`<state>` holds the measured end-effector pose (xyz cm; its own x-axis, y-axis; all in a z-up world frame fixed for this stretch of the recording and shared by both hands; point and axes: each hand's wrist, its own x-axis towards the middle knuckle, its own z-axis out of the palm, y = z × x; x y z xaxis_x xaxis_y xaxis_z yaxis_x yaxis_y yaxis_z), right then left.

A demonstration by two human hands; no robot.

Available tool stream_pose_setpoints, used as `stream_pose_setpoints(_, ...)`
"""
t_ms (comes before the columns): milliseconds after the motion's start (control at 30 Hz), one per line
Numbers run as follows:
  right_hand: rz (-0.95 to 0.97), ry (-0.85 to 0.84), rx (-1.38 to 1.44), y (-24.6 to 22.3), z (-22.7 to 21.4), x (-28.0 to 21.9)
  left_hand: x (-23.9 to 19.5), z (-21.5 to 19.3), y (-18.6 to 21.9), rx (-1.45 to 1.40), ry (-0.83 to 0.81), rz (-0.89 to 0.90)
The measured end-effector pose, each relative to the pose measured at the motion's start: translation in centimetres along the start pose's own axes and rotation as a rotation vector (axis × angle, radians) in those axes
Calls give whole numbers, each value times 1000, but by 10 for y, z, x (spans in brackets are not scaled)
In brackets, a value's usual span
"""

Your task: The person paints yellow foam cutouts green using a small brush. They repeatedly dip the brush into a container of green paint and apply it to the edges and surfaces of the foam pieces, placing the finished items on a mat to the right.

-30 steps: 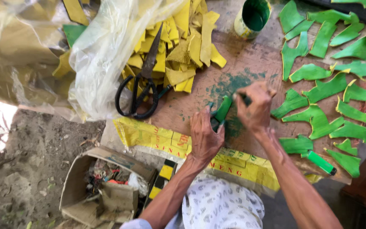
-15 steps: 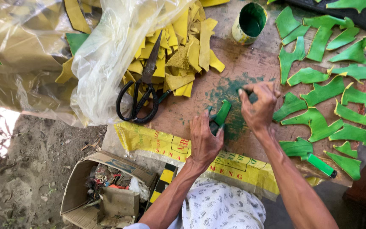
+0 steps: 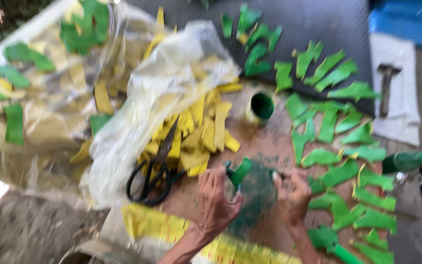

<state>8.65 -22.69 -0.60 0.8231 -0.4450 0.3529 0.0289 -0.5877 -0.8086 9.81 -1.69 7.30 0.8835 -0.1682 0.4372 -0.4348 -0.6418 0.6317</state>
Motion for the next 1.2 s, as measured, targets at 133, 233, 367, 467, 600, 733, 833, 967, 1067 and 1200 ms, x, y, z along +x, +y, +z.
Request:
stream_pose_setpoints(133, -24, -2, 89, -11, 2, 20, 124, 24, -5, 39, 155, 210)
stream_pose_setpoints(233, -65, -11, 123, -22, 9, 60, 223, 68, -18, -10, 271, 290)
stream_pose_setpoints(367, -230, 111, -33, -28, 23, 157, 328, 139, -47, 31, 246, 192)
stream_pose_setpoints(467, -295, 183, -28, -26, 36, 234, 381, 186, -76, 62, 250, 178)
stream_pose_setpoints(600, -277, 188, 29, -14, 48, 284, 431, 235, -109, 97, 289, 204)
stream_pose_setpoints(733, -283, 169, 17, 1, 56, 297, 465, 267, -135, 146, 276, 169)
stream_pose_setpoints(833, -277, 158, 18, 9, 60, 298, 481, 276, -150, 213, 240, 99)
stream_pose_setpoints(967, -249, 144, 3, 17, 60, 292, 497, 255, -164, 216, 368, 166)
stream_pose_setpoints(1067, -268, 126, 3, 19, 60, 284, 488, 208, -159, 174, 337, 148)
stream_pose_setpoints(1200, -319, 61, 50, 23, 66, 264, 458, 136, -146, 131, 352, 100)
